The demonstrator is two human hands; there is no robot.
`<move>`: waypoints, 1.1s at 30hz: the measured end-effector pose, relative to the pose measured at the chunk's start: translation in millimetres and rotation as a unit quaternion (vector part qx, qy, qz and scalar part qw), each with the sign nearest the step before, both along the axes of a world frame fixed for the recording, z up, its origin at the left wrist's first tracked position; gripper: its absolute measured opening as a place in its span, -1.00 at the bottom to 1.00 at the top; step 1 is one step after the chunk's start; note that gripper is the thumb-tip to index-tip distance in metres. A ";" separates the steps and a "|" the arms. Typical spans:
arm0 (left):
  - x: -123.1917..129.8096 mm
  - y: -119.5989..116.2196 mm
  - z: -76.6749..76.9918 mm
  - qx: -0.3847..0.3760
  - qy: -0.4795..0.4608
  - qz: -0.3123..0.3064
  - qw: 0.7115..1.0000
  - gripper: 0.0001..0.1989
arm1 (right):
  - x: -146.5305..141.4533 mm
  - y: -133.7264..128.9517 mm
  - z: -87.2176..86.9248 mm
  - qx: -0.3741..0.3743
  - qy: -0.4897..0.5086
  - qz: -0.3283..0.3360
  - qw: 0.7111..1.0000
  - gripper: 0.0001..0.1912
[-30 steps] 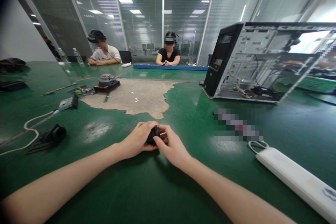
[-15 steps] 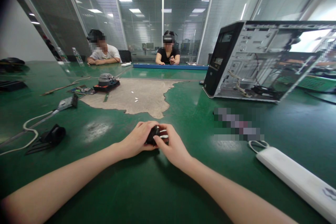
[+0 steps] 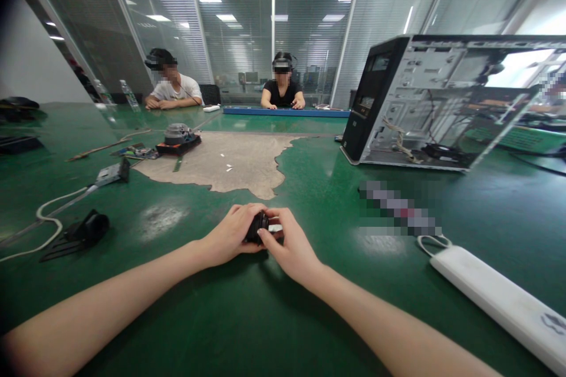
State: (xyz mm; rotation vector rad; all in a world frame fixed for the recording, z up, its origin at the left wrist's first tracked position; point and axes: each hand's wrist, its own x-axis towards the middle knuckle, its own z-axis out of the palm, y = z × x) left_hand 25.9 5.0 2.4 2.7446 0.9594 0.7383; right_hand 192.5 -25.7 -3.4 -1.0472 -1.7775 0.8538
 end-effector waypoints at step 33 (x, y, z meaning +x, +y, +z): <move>0.8 -0.4 -0.6 0.007 0.001 0.001 1.000 -0.42 | 1.1 -1.1 0.4 0.019 0.016 0.008 1.000 -0.85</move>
